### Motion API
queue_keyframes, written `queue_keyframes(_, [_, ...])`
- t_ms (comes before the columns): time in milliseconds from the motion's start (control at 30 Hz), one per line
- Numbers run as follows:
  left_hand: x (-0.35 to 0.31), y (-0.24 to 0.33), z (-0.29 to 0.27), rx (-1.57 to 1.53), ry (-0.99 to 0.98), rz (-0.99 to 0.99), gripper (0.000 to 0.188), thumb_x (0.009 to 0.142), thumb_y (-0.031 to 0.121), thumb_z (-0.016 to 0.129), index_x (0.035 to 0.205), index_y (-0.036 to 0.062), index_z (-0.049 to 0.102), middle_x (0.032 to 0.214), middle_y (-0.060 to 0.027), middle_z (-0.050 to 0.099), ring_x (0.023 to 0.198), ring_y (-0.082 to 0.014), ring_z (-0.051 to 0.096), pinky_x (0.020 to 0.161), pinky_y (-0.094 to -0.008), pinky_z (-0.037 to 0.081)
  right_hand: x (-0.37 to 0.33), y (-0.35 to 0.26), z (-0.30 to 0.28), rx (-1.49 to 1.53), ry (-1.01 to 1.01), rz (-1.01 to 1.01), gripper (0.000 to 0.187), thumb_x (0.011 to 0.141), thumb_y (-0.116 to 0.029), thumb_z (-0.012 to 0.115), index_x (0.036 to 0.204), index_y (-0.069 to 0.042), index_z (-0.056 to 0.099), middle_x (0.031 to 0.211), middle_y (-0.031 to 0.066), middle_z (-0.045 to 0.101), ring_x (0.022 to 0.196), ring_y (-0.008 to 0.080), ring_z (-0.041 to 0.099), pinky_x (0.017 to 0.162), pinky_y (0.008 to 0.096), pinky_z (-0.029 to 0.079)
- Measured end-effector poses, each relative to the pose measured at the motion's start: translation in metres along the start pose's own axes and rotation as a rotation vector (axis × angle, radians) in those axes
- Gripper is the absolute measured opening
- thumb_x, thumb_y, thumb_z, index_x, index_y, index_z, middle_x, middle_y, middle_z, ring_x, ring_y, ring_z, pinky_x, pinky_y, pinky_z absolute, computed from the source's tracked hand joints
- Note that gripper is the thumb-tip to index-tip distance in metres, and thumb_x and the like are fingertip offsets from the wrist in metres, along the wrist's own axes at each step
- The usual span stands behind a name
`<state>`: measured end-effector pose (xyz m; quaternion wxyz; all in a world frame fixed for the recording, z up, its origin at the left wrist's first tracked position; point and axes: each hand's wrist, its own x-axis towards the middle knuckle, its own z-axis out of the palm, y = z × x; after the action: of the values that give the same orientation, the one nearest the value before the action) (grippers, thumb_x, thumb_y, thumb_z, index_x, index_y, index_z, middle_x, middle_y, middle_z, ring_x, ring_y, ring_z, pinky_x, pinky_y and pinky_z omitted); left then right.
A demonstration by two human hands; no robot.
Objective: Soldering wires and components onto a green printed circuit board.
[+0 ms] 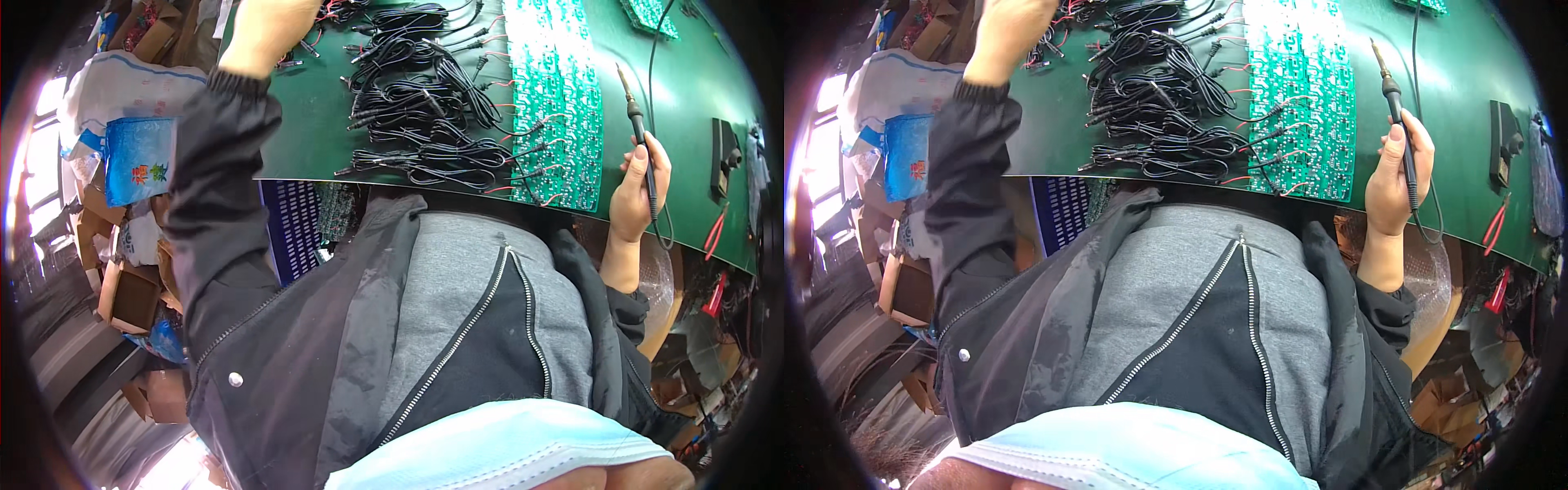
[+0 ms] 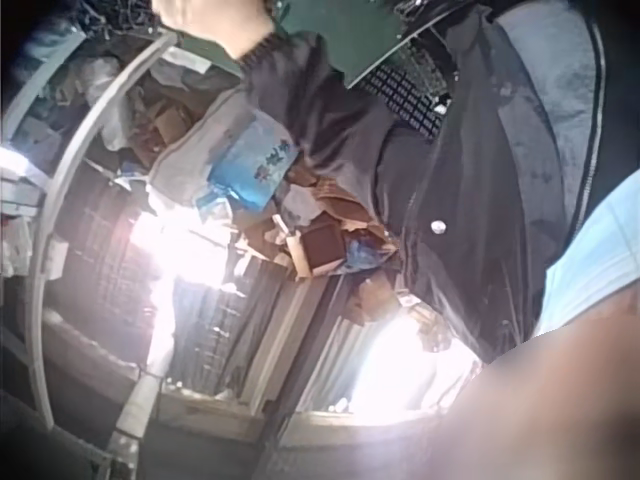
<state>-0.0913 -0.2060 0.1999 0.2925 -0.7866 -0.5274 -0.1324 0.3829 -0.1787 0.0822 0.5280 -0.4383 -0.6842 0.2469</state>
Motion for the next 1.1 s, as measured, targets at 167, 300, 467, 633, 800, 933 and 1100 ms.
queue_keyframes(167, [0.03,-0.037,0.016,-0.257,0.027,0.185,0.02,0.077,0.007,0.073,0.096,0.0084,0.076,0.101,-0.0123,0.072,0.097,-0.0322,0.067,0.089,-0.0409,0.052,0.001,0.004,0.0,-0.048,0.035,0.018,0.027,0.106,-0.015,0.061,0.127,0.002,0.062,0.104,0.0077,0.07,0.078,0.0065,0.058,0.07,0.0223,0.051])
queue_keyframes(300, [0.053,-0.052,0.024,-0.776,0.47,-0.325,0.016,0.104,0.008,0.054,0.1,-0.0007,0.067,0.094,-0.0078,0.071,0.089,-0.0196,0.066,0.087,-0.0296,0.051,0.002,-0.002,0.002,-0.039,0.082,0.019,0.027,0.106,-0.015,0.061,0.126,0.002,0.063,0.105,0.0079,0.07,0.079,0.0066,0.059,0.069,0.0219,0.051])
queue_keyframes(467, [0.091,-0.049,-0.046,-1.421,0.508,-0.805,0.026,0.103,0.02,0.043,0.093,0.004,0.06,0.073,-0.0009,0.051,0.057,-0.0131,0.051,0.051,-0.0366,0.044,-0.002,0.007,-0.007,-0.056,0.056,0.022,0.026,0.105,-0.014,0.06,0.125,0.002,0.064,0.105,0.0078,0.07,0.081,0.007,0.061,0.069,0.0215,0.051])
queue_keyframes(633, [0.088,0.045,0.028,0.014,-0.192,0.086,0.007,0.086,0.016,0.063,0.083,0.0105,0.067,0.076,-0.01,0.068,0.071,-0.0292,0.069,0.063,-0.0408,0.056,-0.001,0.005,-0.008,-0.02,0.055,0.02,0.026,0.105,-0.013,0.06,0.125,0.002,0.064,0.106,0.0073,0.069,0.081,0.0073,0.061,0.068,0.0213,0.051])
queue_keyframes(800, [0.072,0.057,0.111,-0.021,-0.319,0.036,0.014,0.087,0.021,0.064,0.078,0.0114,0.069,0.075,-0.0116,0.07,0.069,-0.0282,0.072,0.06,-0.0407,0.056,-0.001,0.0,0.0,0.04,0.049,0.026,0.025,0.105,-0.014,0.061,0.125,0.002,0.063,0.107,0.0071,0.067,0.08,0.0073,0.059,0.068,0.0212,0.05])
queue_keyframes(933, [0.082,0.054,0.092,0.023,-0.287,0.035,0.015,0.087,0.022,0.063,0.077,0.0115,0.067,0.071,-0.0088,0.067,0.064,-0.0294,0.07,0.056,-0.0404,0.056,-0.001,0.0,-0.002,0.074,0.065,0.032,0.025,0.105,-0.014,0.061,0.124,0.002,0.063,0.106,0.0076,0.067,0.08,0.0074,0.059,0.067,0.0216,0.05])
queue_keyframes(1100, [0.085,-0.003,0.081,0.038,0.308,0.168,0.014,0.096,0.016,0.058,0.09,0.0048,0.064,0.083,-0.0125,0.065,0.077,-0.0273,0.064,0.081,-0.0393,0.053,0.0,-0.009,-0.005,0.13,0.04,0.056,0.026,0.105,-0.013,0.06,0.126,0.002,0.061,0.109,0.0092,0.068,0.081,0.0075,0.058,0.069,0.0219,0.05])
